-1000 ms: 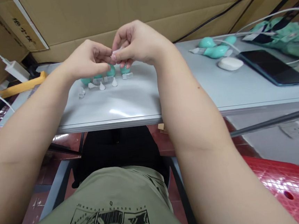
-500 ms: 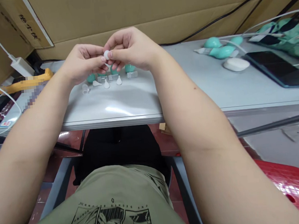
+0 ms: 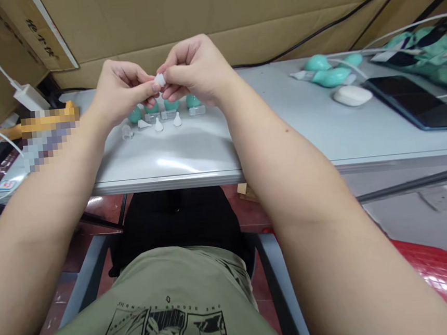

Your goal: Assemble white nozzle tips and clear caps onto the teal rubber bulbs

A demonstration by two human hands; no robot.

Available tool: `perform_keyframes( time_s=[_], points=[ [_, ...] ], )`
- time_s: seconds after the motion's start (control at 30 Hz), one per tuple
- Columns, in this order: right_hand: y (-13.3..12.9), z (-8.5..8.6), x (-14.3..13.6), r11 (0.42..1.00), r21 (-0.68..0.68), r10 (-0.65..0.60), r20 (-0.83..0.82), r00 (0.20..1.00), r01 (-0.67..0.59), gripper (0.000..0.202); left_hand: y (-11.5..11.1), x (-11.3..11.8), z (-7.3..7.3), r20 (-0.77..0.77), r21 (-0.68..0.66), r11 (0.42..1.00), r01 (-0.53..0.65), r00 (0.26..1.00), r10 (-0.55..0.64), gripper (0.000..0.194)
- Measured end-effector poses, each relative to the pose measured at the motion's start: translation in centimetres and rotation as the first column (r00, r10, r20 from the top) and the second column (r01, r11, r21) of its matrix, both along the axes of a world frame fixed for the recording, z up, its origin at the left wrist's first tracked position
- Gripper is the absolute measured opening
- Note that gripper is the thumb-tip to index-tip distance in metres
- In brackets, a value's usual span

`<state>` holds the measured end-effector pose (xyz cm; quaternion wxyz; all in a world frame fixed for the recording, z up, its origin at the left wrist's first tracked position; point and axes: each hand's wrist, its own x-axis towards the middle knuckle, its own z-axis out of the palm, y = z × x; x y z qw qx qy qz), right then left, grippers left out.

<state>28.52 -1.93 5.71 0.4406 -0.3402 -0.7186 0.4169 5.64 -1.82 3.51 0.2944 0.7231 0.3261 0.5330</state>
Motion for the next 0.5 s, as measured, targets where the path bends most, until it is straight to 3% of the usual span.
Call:
perform_keyframes(
  time_s=[0.13,0.27,0.37,0.5],
  points=[
    [0.2,-0.4,-1.0,0.998,0.024,-0.049,-0.120,0.992,0.052,0.023,0.5,0.3,-0.2,0.100,0.007,0.998,0.057,0.993,-0.058,0.047],
    [0.4,-0.1,-1.4,0.998,-0.037,-0.055,-0.090,0.994,0.052,0.036,1.2,0.2,-0.3,0.178,0.003,0.998,0.067,0.982,-0.067,0.041],
    [0.0,-0.7,-1.4,0.995,-0.040,-0.096,-0.105,0.990,0.092,0.032,1.7,0.6,-0.6,0.158,0.001,1.000,0.025,0.987,-0.025,0.049],
    [-1.0,-2.3,-1.1,0.986,-0.057,-0.168,-0.292,0.942,0.158,0.038,1.5,1.3,-0.6,0.039,-0.057,0.998,0.040,0.999,-0.038,0.047]
  ],
)
